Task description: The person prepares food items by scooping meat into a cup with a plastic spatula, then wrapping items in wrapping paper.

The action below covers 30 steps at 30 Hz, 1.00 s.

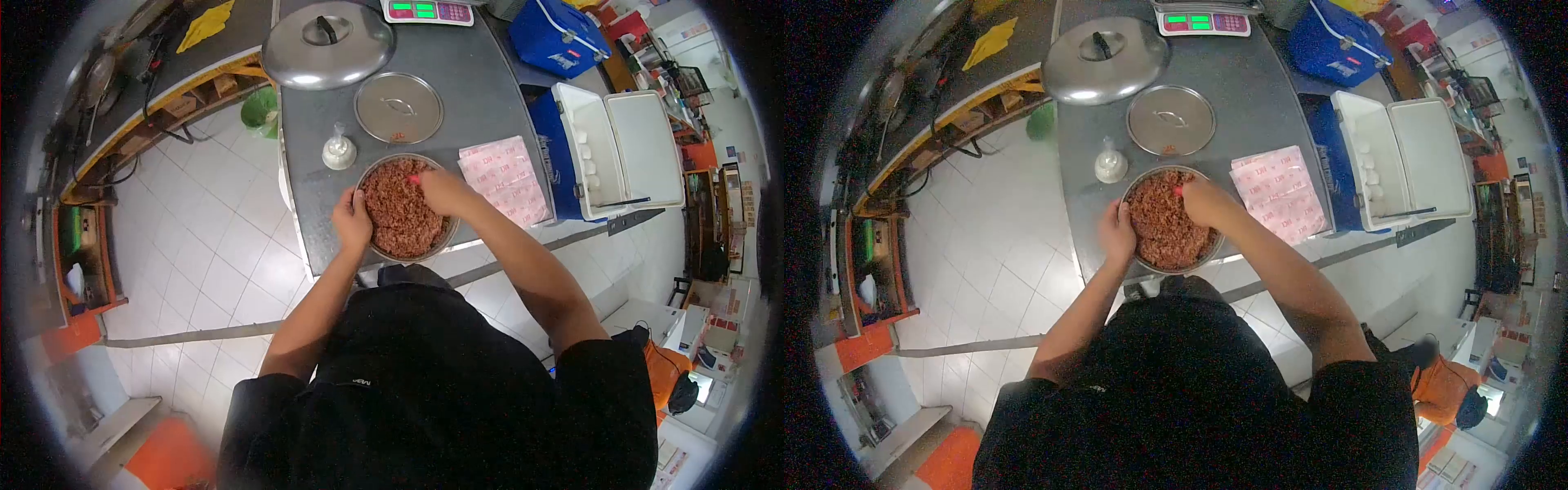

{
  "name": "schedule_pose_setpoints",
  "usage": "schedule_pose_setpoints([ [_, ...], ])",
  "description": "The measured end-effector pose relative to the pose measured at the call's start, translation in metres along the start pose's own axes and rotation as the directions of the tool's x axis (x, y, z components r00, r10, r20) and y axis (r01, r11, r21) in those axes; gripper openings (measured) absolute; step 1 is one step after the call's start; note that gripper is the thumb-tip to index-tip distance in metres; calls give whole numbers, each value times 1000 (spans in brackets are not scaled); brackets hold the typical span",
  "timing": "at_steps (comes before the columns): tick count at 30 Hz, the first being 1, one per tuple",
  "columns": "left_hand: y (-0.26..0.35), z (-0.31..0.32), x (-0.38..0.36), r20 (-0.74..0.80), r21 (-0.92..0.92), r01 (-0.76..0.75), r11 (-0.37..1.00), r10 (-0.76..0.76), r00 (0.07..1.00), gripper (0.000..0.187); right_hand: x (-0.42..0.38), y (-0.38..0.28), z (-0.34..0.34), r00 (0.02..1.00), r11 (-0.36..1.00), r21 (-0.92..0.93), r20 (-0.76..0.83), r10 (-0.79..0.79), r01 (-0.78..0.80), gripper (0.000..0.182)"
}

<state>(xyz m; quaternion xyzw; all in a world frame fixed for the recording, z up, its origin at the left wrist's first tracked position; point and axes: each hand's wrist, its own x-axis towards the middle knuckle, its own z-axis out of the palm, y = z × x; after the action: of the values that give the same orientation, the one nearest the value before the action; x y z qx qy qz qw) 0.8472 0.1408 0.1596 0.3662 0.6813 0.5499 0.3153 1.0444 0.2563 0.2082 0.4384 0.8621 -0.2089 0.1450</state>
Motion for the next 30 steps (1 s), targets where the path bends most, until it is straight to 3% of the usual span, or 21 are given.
schedule_pose_setpoints([
  [3, -24, 9, 4, -3, -144, 79, 986, -80, 997, 24, 25, 28, 5, 980, 988, -13, 130, -150, 153, 39],
  [6, -43, 15, 10, -27, -134, 105, 985, -109, 994, 27, -36, -15, -17, 982, 966, 233, -177, -67, 108, 40],
  [7, -40, 14, 11, -33, -104, 101, 990, -105, 994, 27, -50, -34, -27, 996, 991, 104, 16, 83, -85, 37],
  [10, -33, 18, 23, 0, -22, 77, 997, -77, 997, 30, -70, -70, -21, 958, 956, 57, 5, 288, -288, 40],
  [11, -34, 20, 32, 31, -7, 57, 998, -57, 998, 31, -69, -69, -15, 942, 945, 102, -97, 321, -311, 47],
  [13, -39, 28, 53, 75, -40, 7, 999, -4, 997, 31, -55, -32, -21, 962, 964, 115, -104, 251, -239, 45],
  [16, -18, 24, 71, 36, -206, 90, 975, -84, 996, 27, -67, -25, -67, 956, 965, 47, -132, 261, -257, 40],
  [17, -11, 18, 76, -46, -252, 92, 963, -107, 993, 30, -80, -27, -79, 959, 969, 1, -142, 246, -249, 38],
  [20, -32, 8, 112, -209, 69, -208, 976, 219, 953, 35, -101, -39, -78, 961, 965, -30, -103, 256, -260, 33],
  [21, -44, 7, 128, -131, 266, -331, 905, 374, 918, 36, -101, -44, -76, 961, 963, -23, -81, 265, -268, 32],
  [23, -65, 11, 153, 112, 579, -546, 605, 605, 789, 38, -82, -43, -39, 969, 971, -38, -85, 234, -237, 29],
  [26, -67, 17, 159, 357, 621, -504, 600, 356, 863, 38, -69, -34, -29, 981, 982, -79, -94, 167, -174, 26],
  [29, -68, 7, 160, 457, 661, -491, 567, 214, 863, 40, -90, -30, -67, 989, 984, -135, -107, 100, -114, 24],
  [30, -70, 1, 165, 436, 617, -470, 631, 223, 872, 40, -99, -32, -75, 985, 983, -131, -136, 108, -126, 22],
])
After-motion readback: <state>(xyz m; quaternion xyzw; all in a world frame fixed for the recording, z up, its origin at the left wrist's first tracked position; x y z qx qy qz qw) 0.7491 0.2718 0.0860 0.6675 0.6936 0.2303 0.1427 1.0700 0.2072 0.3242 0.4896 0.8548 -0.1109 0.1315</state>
